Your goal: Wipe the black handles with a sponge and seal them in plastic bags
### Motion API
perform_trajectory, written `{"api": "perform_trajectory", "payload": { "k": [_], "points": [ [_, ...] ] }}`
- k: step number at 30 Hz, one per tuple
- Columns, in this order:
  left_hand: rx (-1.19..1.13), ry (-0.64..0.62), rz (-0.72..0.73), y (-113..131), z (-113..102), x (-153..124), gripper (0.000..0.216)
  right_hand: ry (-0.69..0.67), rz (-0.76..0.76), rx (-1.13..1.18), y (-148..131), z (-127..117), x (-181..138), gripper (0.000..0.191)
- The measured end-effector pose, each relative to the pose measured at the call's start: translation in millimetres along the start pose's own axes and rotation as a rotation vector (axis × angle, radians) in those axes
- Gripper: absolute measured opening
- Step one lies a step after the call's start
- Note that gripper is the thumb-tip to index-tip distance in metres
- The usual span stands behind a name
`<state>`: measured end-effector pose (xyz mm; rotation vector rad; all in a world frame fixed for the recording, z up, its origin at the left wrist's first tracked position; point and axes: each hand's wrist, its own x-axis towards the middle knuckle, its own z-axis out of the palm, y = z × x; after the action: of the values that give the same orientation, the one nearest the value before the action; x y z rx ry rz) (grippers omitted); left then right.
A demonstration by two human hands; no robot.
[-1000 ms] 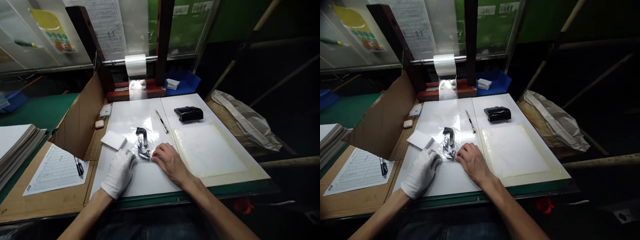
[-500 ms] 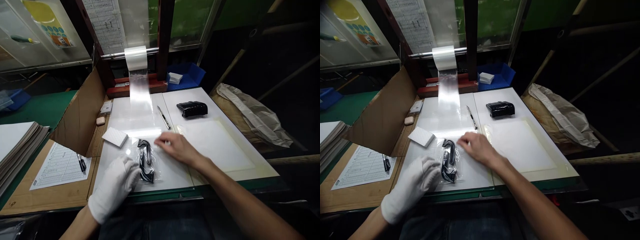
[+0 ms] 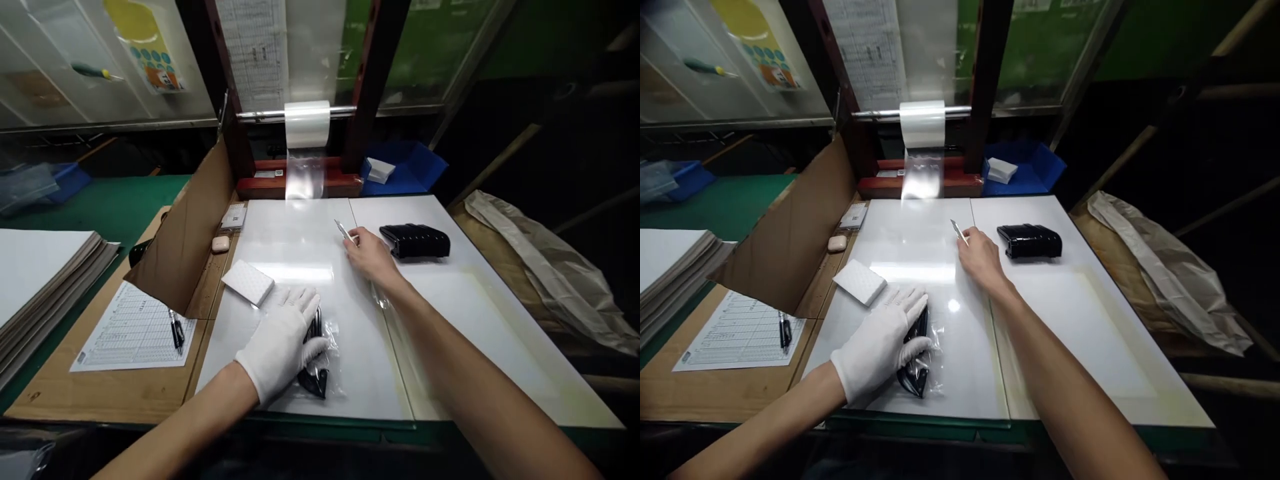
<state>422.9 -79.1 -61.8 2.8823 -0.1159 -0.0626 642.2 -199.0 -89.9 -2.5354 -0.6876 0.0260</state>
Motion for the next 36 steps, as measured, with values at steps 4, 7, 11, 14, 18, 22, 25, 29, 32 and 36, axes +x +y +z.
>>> {"api": "perform_trajectory", "payload": {
  "k": [4,7,11,14,18,22,25,29,32,36],
  "points": [
    [-0.076,0.268,-0.064,-30.5,-25.3,21.1,0.054,0.002,-0.196,0.056,1.1,-31.3,-3.5,0.017],
    [-0.126,0.291,-0.112,-69.1,-37.9,52.4,0.07,-0.076,-0.361,0.037,-17.5,-34.4,3.5,0.012],
    [-0.165,0.112,-0.146,-112.0,-30.2,88.2,0.096,-0.151,-0.518,-0.05,-51.8,-4.4,25.0,0.019],
    [-0.167,0.022,-0.166,-130.2,-16.2,96.1,0.1,-0.167,-0.577,-0.106,-57.8,14.0,35.5,0.025],
    [-0.171,-0.029,-0.169,-138.8,-7.6,93.4,0.101,-0.18,-0.567,-0.18,-23.9,-5.2,32.6,0.031],
    [-0.187,-0.049,-0.169,-138.8,-10.9,92.5,0.101,-0.151,-0.489,-0.263,17.0,-45.0,22.6,0.031],
    [-0.186,-0.054,-0.172,-137.5,-13.0,92.9,0.101,-0.126,-0.41,-0.246,23.2,-43.5,12.3,0.033],
    [-0.175,-0.057,-0.165,-137.6,-11.9,93.3,0.098,-0.069,-0.341,-0.112,4.4,1.2,1.7,0.028],
    [-0.175,-0.056,-0.167,-140.1,-9.6,92.9,0.097,-0.047,-0.359,0.035,-13.3,25.7,-9.4,0.022],
    [-0.213,-0.04,-0.152,-141.7,-11.1,92.1,0.096,-0.121,-0.451,0.25,-24.8,21.1,-32.9,0.015]
  ]
}}
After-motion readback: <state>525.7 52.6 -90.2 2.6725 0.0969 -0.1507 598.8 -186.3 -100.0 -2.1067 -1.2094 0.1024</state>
